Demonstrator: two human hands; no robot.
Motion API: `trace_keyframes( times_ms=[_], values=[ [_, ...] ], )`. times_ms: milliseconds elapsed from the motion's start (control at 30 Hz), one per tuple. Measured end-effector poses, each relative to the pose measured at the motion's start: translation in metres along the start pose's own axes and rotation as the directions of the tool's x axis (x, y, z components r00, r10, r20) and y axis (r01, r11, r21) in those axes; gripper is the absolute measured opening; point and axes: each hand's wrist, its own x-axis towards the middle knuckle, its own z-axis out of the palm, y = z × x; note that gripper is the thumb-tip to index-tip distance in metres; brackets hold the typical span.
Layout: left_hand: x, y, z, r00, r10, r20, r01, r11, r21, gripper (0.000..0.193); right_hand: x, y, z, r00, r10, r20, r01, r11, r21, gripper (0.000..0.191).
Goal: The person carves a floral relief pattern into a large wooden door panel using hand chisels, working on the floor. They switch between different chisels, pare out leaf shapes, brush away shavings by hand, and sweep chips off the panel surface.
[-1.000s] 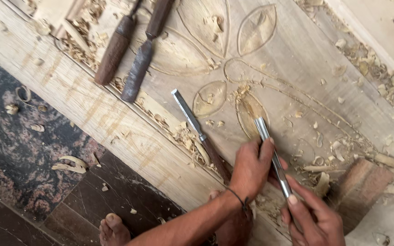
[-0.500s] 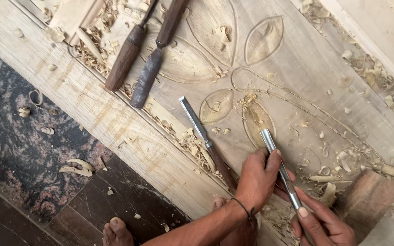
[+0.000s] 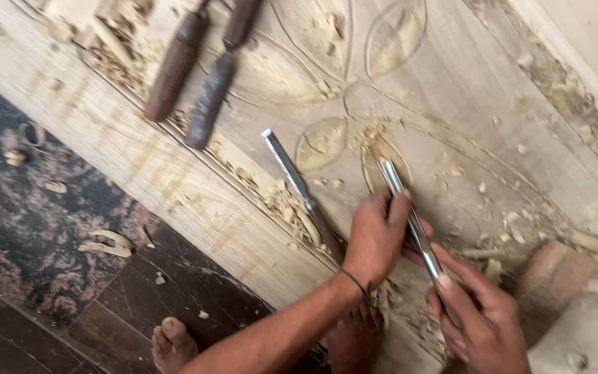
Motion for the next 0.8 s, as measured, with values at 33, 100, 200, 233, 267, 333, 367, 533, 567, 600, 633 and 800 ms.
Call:
trace_keyframes(
  times_ms=[33,100,200,233,267,333,367,533,567,600,633,800],
  values=[
    [-0.001,-0.001,-0.001,1.000,-0.002,0.002,0.002,1.000,0.020,0.030,0.001,0.000,0.000,0.998,-0.046,0.047,0.046,0.999,-0.003,0.047],
    [-0.001,-0.004,-0.002,0.996,0.093,0.017,-0.094,0.986,0.135,0.030,0.003,0.001,0.001,0.985,-0.162,0.063,0.162,0.987,0.000,0.048],
    [0.004,-0.006,-0.003,0.996,0.093,0.002,-0.093,0.991,0.102,0.032,0.006,0.003,0.001,0.995,-0.094,0.015,0.094,0.996,-0.012,0.050],
    [0.006,-0.006,-0.003,0.997,0.076,-0.011,-0.075,0.995,0.066,0.032,0.007,0.004,0.001,0.999,-0.037,-0.007,0.037,0.999,-0.007,0.051],
    [0.008,-0.005,-0.004,0.999,0.036,0.004,-0.036,0.998,0.054,0.034,0.008,0.006,0.001,0.999,-0.035,0.006,0.035,0.999,0.014,0.051],
    [0.010,-0.004,-0.006,1.000,0.003,0.025,-0.003,0.999,0.034,0.037,0.008,0.008,0.000,0.996,-0.073,0.055,0.070,0.996,0.053,0.052],
    [0.010,-0.002,-0.007,0.999,0.023,0.036,-0.027,0.994,0.109,0.037,0.009,0.008,-0.001,0.992,-0.117,0.053,0.116,0.993,0.021,0.050],
    [0.005,0.003,-0.005,0.999,0.026,0.031,-0.028,0.997,0.065,0.035,0.009,0.011,-0.004,0.996,-0.073,0.047,0.070,0.996,0.054,0.048],
    [0.004,0.003,-0.005,1.000,0.014,0.023,-0.015,0.998,0.056,0.035,0.009,0.011,-0.004,0.997,-0.060,0.044,0.058,0.997,0.052,0.048],
    [0.003,0.004,-0.004,1.000,0.007,0.015,-0.008,0.999,0.040,0.034,0.009,0.010,-0.004,0.998,-0.051,0.043,0.050,0.998,0.044,0.048],
    [0.004,0.004,-0.005,1.000,0.019,-0.002,-0.019,0.999,0.033,0.034,0.009,0.010,-0.004,0.997,-0.059,0.057,0.057,0.998,0.040,0.048],
    [0.008,0.003,-0.008,0.997,0.067,0.041,-0.070,0.995,0.077,0.034,0.010,0.004,0.001,1.000,-0.025,0.016,0.025,1.000,0.003,0.049]
  ],
)
